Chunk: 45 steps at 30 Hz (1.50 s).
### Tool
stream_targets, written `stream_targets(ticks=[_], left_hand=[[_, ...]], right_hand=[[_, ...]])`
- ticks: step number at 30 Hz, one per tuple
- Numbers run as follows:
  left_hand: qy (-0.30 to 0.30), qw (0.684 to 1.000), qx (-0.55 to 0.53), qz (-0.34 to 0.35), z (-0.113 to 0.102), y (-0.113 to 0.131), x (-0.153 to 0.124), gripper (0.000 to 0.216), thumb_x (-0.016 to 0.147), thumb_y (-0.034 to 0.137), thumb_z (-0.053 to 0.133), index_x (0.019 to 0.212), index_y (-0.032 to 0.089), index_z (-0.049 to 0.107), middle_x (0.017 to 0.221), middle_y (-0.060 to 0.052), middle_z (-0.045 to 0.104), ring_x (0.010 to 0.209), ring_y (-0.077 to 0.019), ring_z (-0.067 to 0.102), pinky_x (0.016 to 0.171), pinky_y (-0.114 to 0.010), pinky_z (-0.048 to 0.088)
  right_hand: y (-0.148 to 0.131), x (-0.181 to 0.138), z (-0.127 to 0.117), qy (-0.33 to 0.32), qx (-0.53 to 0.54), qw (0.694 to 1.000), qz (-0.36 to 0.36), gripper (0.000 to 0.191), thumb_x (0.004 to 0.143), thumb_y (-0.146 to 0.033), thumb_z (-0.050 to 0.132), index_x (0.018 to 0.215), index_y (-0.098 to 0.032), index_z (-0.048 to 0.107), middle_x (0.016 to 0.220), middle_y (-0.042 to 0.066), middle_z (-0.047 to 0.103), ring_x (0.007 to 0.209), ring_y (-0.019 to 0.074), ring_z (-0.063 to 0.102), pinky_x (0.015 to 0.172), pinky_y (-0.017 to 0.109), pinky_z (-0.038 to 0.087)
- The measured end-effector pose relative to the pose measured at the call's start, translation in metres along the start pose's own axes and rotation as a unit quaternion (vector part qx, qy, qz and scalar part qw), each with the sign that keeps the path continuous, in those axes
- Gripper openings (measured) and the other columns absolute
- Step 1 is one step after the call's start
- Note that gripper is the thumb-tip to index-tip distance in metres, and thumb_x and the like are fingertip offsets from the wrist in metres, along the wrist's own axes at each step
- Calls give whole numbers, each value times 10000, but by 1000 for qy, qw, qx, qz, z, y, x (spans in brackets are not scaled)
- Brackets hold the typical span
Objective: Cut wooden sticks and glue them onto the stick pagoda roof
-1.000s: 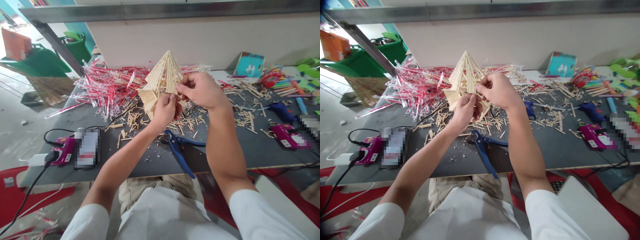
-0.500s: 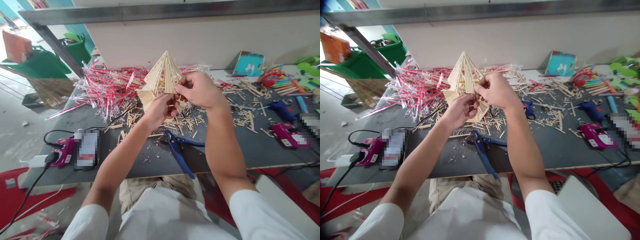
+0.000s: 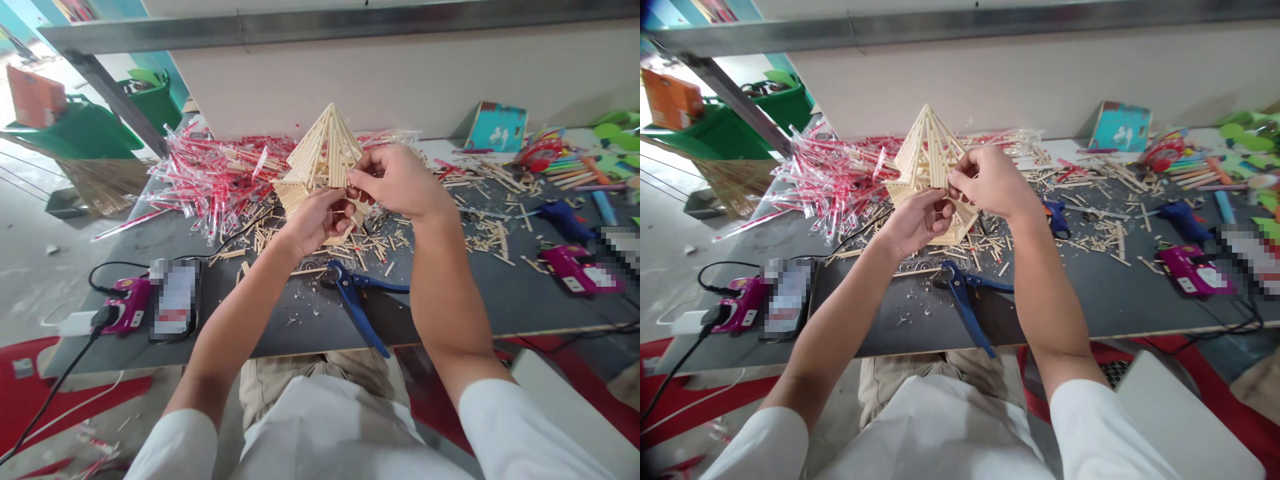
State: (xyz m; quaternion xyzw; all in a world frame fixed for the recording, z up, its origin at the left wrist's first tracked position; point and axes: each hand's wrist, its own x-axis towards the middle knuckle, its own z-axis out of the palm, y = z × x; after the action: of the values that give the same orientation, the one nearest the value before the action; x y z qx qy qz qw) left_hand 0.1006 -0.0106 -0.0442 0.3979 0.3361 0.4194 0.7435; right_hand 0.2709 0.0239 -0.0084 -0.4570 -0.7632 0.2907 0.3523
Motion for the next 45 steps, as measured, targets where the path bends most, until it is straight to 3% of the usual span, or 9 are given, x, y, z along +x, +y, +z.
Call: stream_targets(ticks=[27,45], left_hand=[[5,1000,11,6,-1,1,1,184,1008,243,476,888,185,602,668,12,532,433,-42,434,381,-192,254],[-45,995,-85,-18,-2,4,-2,199,1027,157,451,868,144,568,622,40,512,399,-32,460,358,-129,282]], right_hand=[[-1,-1,0,0,6,1000,5,241,867,-353,798,750,-224,632,716,51,691,677,194,617,626,353,504],[3,0,1,14,-27,999,-7,213,900,-327,755,757,-199,662,756,54,713,693,181,628,628,332,484]])
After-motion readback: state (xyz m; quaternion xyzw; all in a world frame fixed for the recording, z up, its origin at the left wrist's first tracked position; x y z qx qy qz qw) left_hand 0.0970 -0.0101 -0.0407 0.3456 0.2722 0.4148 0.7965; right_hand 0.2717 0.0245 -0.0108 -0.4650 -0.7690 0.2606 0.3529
